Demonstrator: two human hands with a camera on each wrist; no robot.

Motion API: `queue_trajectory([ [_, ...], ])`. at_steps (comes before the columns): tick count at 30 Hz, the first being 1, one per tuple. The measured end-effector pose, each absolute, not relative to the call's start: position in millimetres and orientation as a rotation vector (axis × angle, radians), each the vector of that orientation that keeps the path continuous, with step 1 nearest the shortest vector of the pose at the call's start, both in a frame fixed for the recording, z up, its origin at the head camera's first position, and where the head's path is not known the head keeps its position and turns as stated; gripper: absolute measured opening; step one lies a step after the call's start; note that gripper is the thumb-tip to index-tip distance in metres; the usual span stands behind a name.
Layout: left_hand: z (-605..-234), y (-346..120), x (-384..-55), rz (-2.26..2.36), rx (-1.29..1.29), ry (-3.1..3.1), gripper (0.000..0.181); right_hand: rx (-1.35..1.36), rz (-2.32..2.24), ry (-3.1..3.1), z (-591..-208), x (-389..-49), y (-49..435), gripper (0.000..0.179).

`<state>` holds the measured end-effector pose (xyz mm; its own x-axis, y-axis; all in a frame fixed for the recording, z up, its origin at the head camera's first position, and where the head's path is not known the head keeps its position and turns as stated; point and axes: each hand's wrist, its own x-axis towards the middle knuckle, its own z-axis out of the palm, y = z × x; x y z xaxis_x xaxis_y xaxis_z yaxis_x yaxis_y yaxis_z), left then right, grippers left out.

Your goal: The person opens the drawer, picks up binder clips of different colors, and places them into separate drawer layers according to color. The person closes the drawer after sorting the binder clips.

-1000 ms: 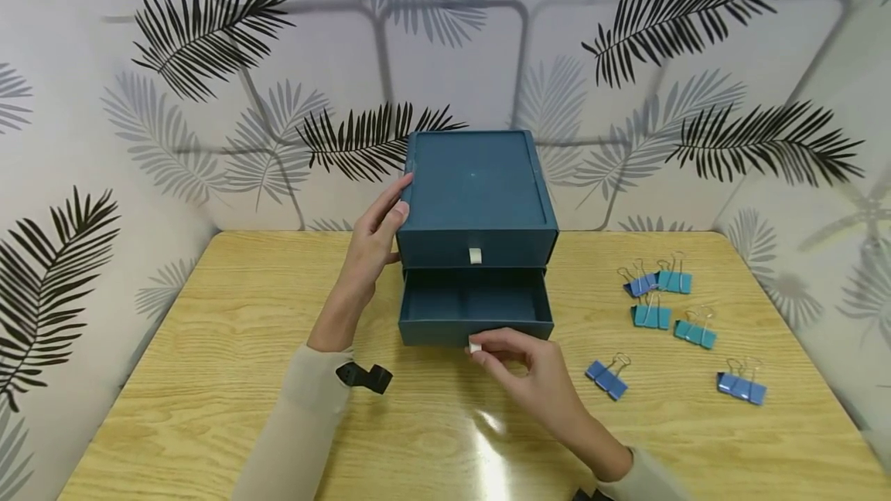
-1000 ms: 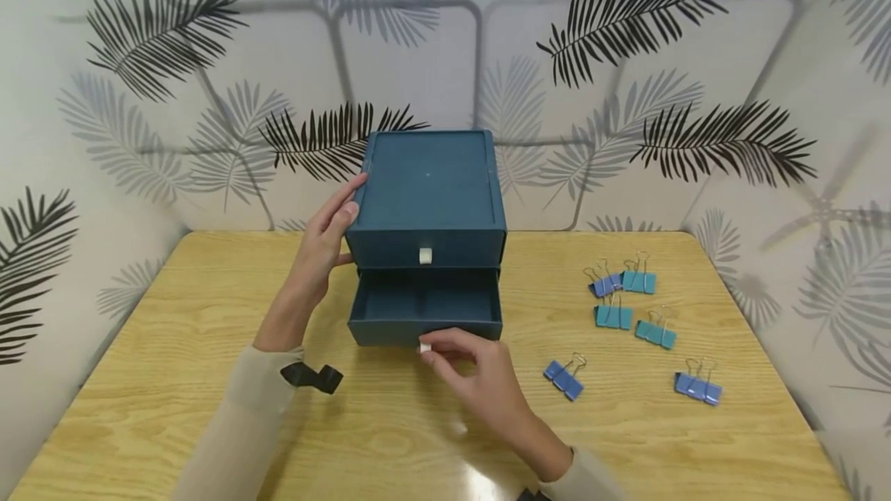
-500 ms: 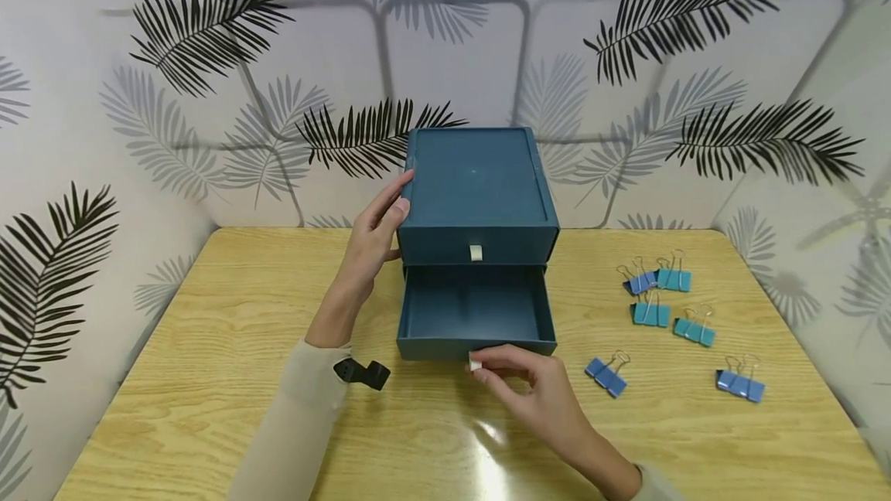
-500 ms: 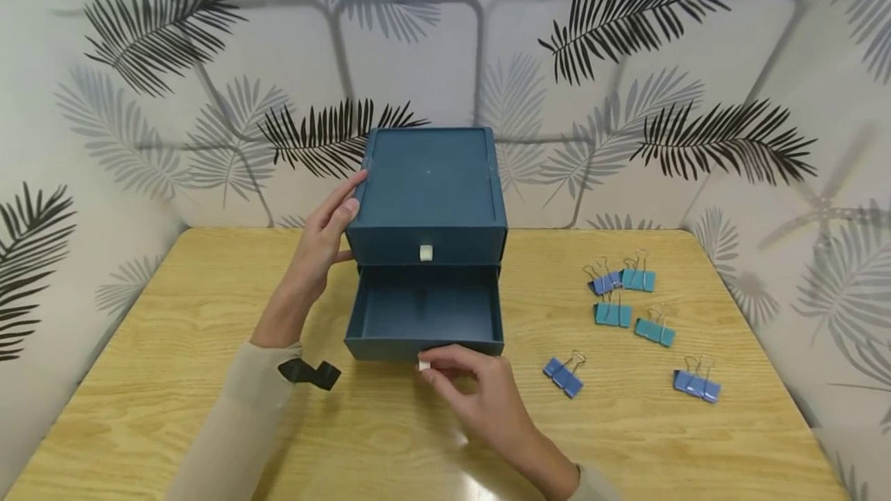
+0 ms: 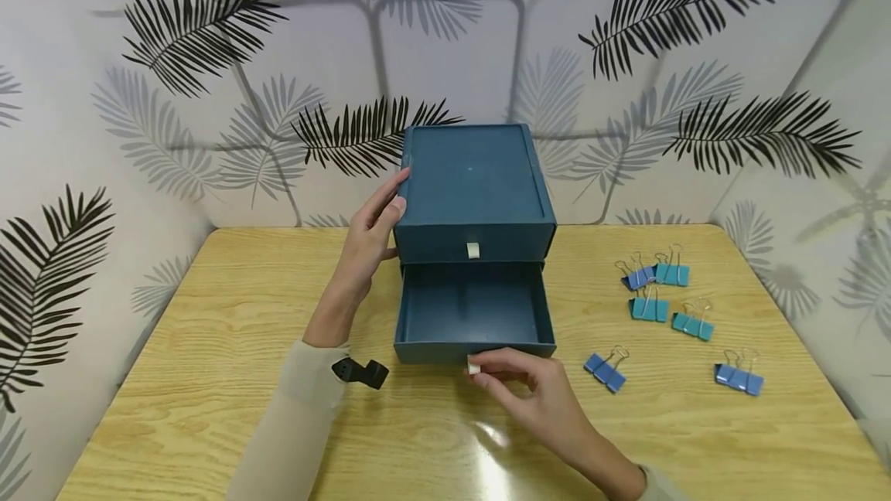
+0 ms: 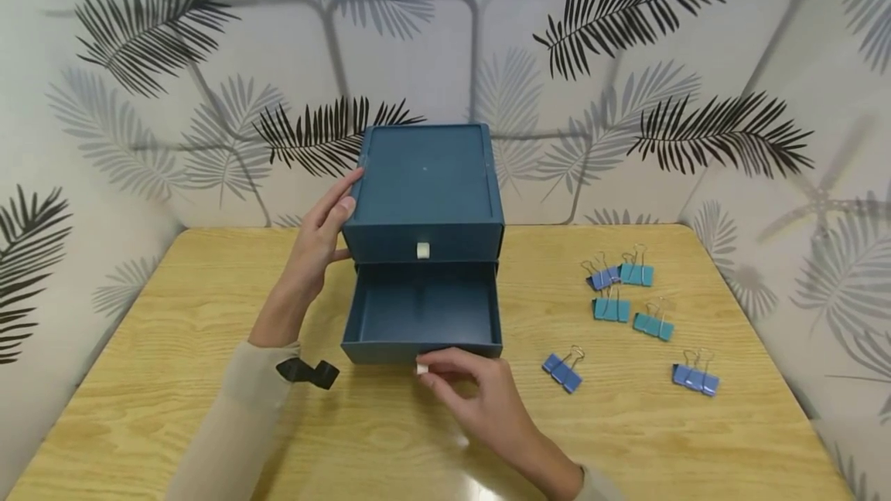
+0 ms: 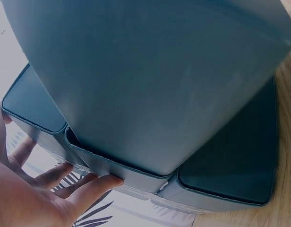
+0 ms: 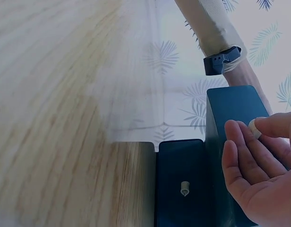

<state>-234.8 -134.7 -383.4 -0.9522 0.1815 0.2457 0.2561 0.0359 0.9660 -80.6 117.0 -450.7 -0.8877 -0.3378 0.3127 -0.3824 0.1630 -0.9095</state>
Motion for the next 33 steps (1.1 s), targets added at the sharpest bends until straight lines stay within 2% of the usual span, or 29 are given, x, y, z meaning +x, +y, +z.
queue_trajectory([
  [8, -384.7, -134.6, -235.2, -2.108, -0.474, -2.2, 0.05, 0.746, 1.83, -2.381, -446.3, -74.5, 129.0, 0.019],
  [15, -383.0, -134.6, -236.3, -2.1, -0.481, -2.203, 0.05, 0.741, 1.769, -2.291, -443.8, -72.4, 153.8, 0.03],
  [21, -383.3, -134.3, -235.7, -2.098, -0.484, -2.209, 0.049, 0.641, 1.714, -2.292, -441.2, -66.6, 173.5, 0.033],
  [28, -384.4, -134.1, -235.5, -2.094, -0.484, -2.208, 0.05, 0.443, 1.59, -2.367, -437.6, -62.4, 198.6, 0.026],
  [33, -384.3, -134.4, -234.1, -2.089, -0.475, -2.211, 0.05, 0.404, 1.503, -2.387, -445.0, -65.2, 218.1, 0.029],
])
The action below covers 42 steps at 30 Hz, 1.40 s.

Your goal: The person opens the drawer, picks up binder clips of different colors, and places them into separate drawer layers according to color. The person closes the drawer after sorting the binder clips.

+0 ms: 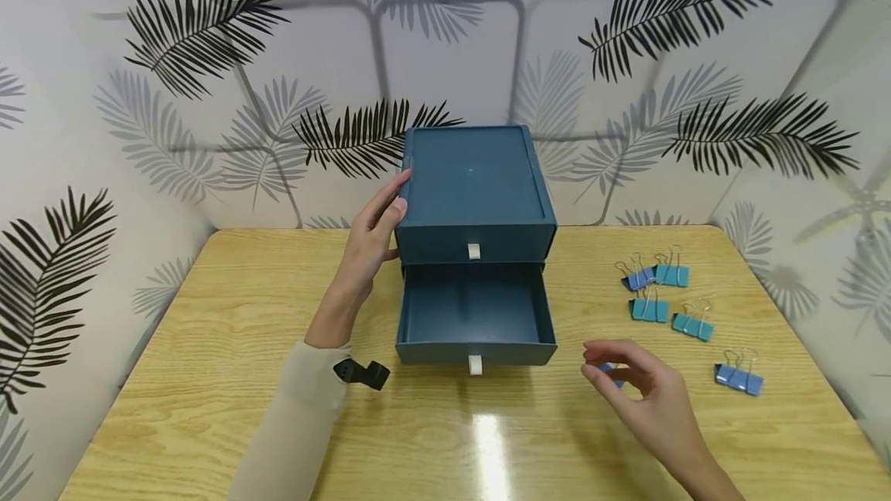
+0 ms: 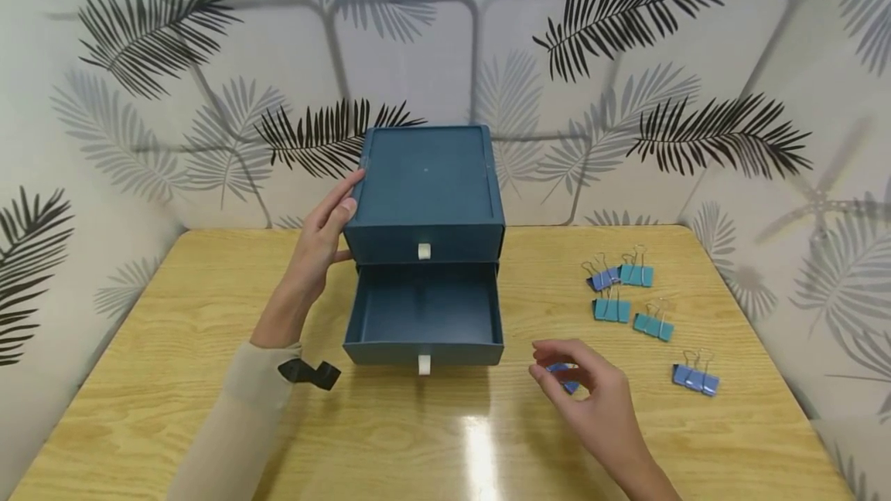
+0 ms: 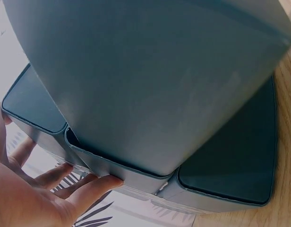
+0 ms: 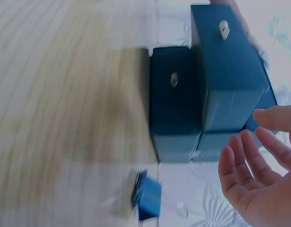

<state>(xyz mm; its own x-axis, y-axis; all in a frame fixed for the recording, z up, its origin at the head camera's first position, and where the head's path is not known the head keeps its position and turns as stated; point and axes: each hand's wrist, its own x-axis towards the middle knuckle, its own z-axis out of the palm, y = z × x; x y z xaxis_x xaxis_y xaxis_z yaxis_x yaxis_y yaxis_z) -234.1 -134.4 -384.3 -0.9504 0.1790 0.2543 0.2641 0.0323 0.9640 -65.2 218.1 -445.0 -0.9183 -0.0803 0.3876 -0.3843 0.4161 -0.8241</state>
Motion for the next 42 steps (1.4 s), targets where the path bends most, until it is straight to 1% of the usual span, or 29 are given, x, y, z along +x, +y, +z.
queue_trajectory([
  [6, -384.3, -134.4, -233.3, -2.088, -0.474, -2.212, 0.05, 0.333, 1.363, -2.408, -455.0, -70.0, 240.1, 0.037],
  [13, -384.7, -134.4, -233.5, -2.085, -0.469, -2.218, 0.049, 0.21, 1.203, -2.594, -468.6, -78.9, 264.4, 0.047],
  [18, -386.2, -133.8, -234.3, -2.089, -0.475, -2.226, 0.05, 0.167, 1.247, -2.73, -477.4, -85.5, 275.2, 0.051],
  [23, -385.9, -133.5, -233.6, -2.092, -0.484, -2.219, 0.05, 0.211, 1.28, -2.799, -482.4, -89.9, 278.1, 0.052],
  [27, -384.6, -134.0, -233.2, -2.097, -0.488, -2.206, 0.05, 0.275, 1.215, -2.827, -485.8, -92.7, 277.8, 0.05],
  [37, -384.5, -136.3, -233.5, -2.088, -0.475, -2.222, 0.05, 0.306, 1.119, -2.905, -487.4, -97.6, 273.9, 0.03],
  [42, -384.5, -136.3, -233.7, -2.086, -0.479, -2.224, 0.05, 0.289, 1.1, -2.941, -484.6, -97.3, 272.8, 0.028],
])
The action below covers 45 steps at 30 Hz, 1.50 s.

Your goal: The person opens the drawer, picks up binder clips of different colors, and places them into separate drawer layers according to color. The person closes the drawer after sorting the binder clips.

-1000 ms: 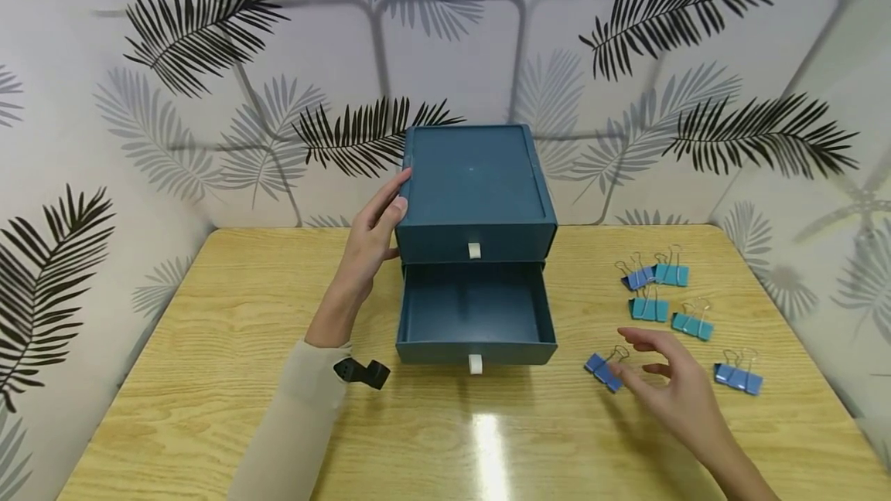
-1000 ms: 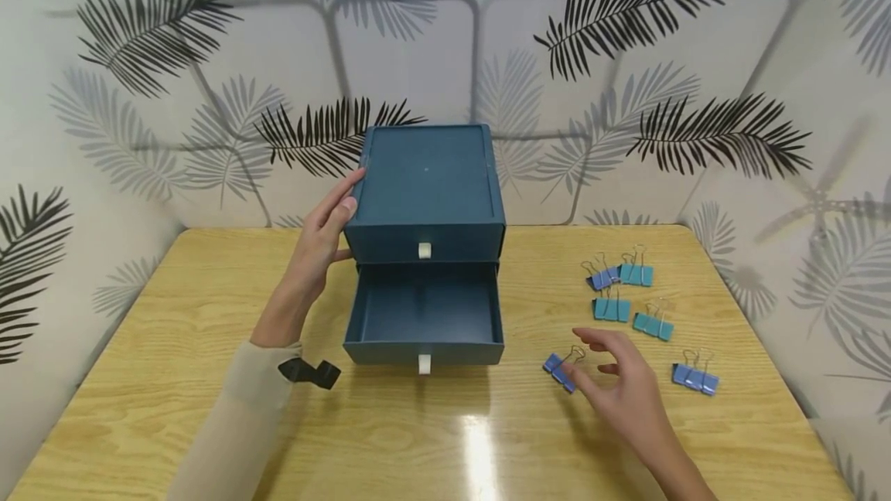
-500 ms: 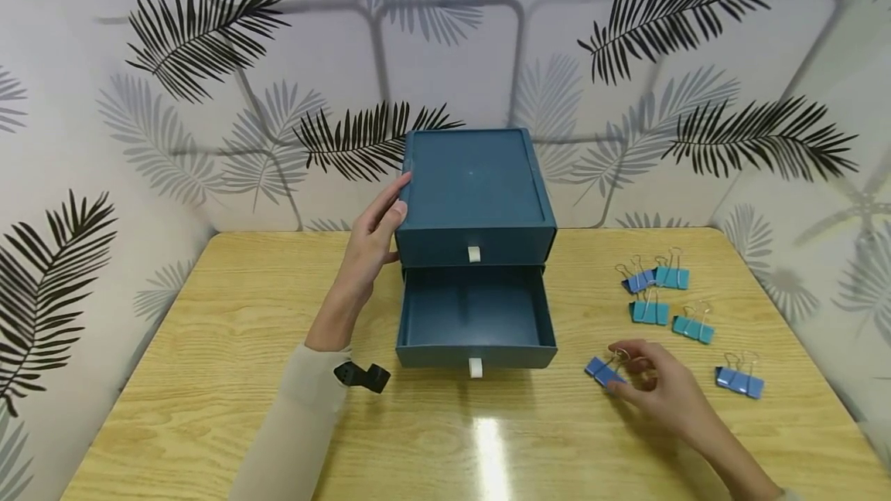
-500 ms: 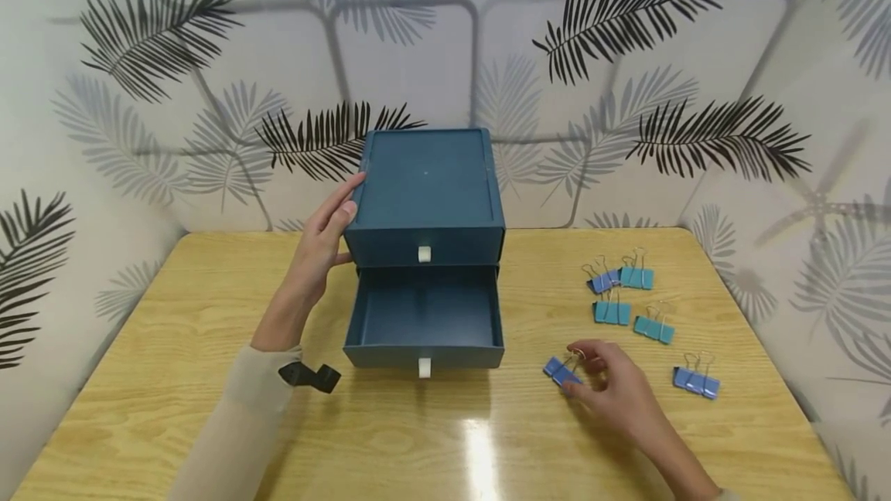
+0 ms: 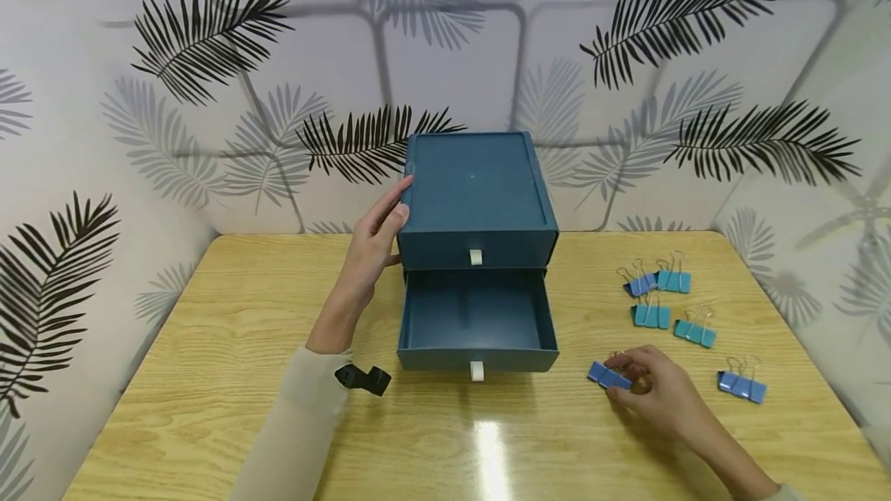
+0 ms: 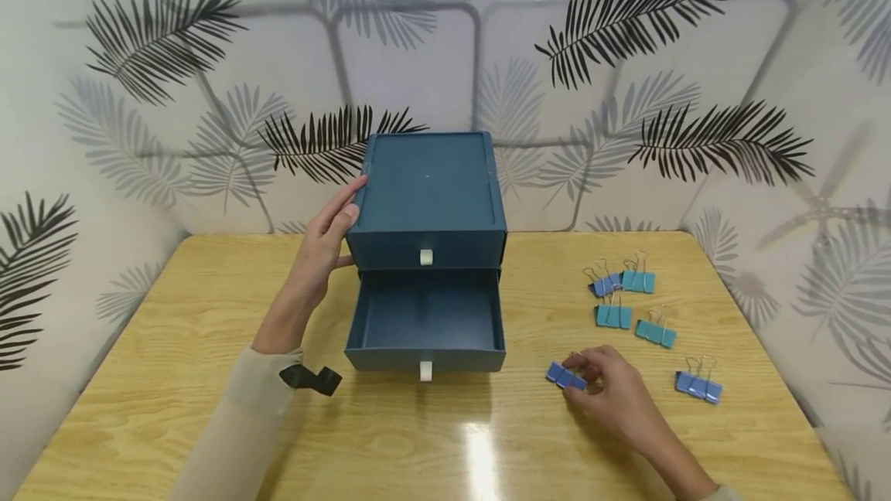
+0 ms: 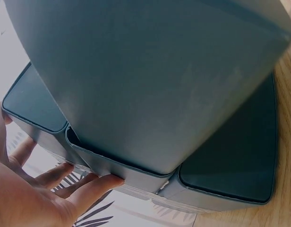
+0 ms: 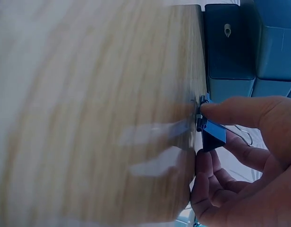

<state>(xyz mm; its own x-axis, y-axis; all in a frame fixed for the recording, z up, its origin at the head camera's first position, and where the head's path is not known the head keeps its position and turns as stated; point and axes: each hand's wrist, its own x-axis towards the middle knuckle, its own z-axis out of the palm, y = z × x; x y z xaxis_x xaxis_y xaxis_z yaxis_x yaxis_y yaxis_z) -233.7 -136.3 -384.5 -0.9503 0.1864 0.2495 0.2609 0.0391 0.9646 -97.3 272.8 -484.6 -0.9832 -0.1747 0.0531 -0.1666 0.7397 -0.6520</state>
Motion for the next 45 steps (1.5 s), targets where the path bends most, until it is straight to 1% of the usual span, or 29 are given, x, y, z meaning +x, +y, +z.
queue_trajectory([
  [16, -383.3, -136.3, -232.6, -2.097, -0.492, -2.206, 0.05, -0.298, -1.13, 2.9, -477.9, -98.5, 274.9, 0.026],
  [25, -383.0, -136.0, -233.1, -2.096, -0.492, -2.217, 0.05, -0.294, -1.299, 2.859, -473.0, -100.1, 280.0, 0.015],
  [35, -382.6, -136.6, -233.6, -2.097, -0.472, -2.224, 0.049, -0.257, -1.415, 2.958, -459.9, -101.6, 278.8, 0.012],
  [40, -382.5, -136.3, -233.8, -2.094, -0.474, -2.223, 0.049, -0.271, -1.502, 2.941, -452.4, -100.7, 277.2, 0.013],
  [45, -384.6, -136.2, -234.9, -2.096, -0.477, -2.22, 0.049, -0.254, -1.638, 2.843, -446.6, -98.0, 275.7, 0.018],
])
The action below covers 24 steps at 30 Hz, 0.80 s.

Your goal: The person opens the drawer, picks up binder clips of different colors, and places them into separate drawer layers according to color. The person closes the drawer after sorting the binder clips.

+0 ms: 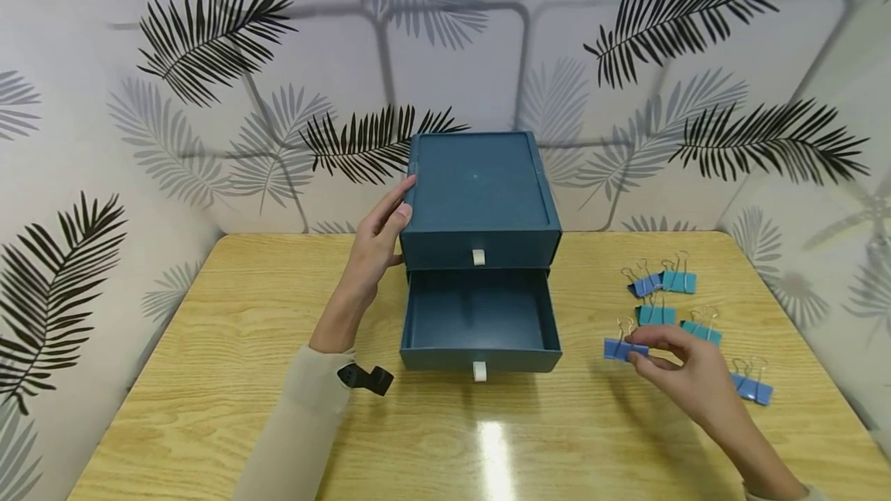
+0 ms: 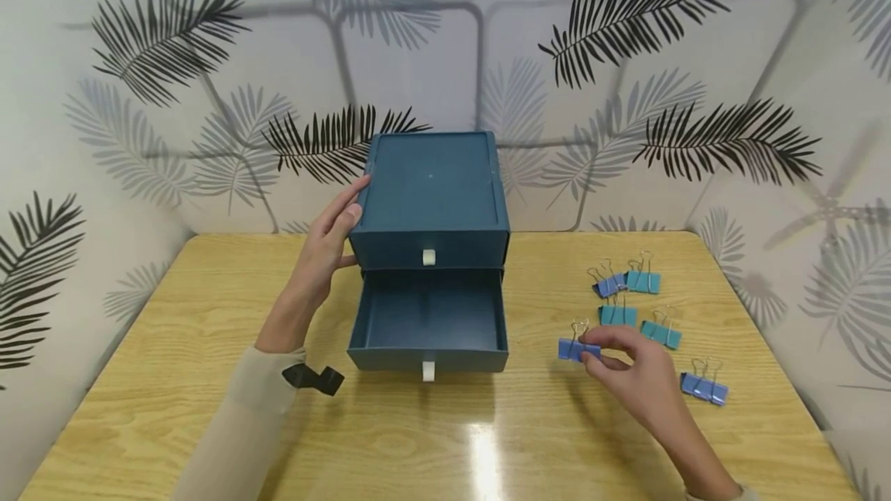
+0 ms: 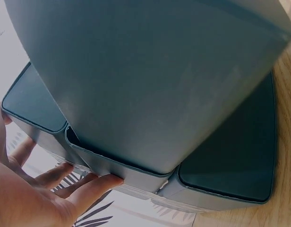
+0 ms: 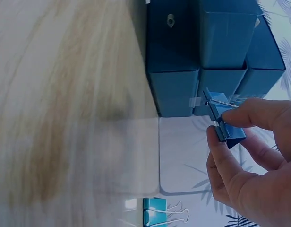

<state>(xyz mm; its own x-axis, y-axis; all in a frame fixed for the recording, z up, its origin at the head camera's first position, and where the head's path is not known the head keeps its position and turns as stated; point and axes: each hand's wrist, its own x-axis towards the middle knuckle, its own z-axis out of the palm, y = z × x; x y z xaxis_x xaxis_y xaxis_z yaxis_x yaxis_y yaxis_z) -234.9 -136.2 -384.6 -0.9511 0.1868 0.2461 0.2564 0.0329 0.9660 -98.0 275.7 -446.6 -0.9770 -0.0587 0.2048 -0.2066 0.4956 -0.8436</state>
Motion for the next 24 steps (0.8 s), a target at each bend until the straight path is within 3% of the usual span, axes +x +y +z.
queue_trajectory([
  [24, -385.1, -135.8, -234.6, -2.091, -0.469, -2.222, 0.051, 0.323, 1.591, -2.384, -407.9, -93.0, 240.4, 0.014],
])
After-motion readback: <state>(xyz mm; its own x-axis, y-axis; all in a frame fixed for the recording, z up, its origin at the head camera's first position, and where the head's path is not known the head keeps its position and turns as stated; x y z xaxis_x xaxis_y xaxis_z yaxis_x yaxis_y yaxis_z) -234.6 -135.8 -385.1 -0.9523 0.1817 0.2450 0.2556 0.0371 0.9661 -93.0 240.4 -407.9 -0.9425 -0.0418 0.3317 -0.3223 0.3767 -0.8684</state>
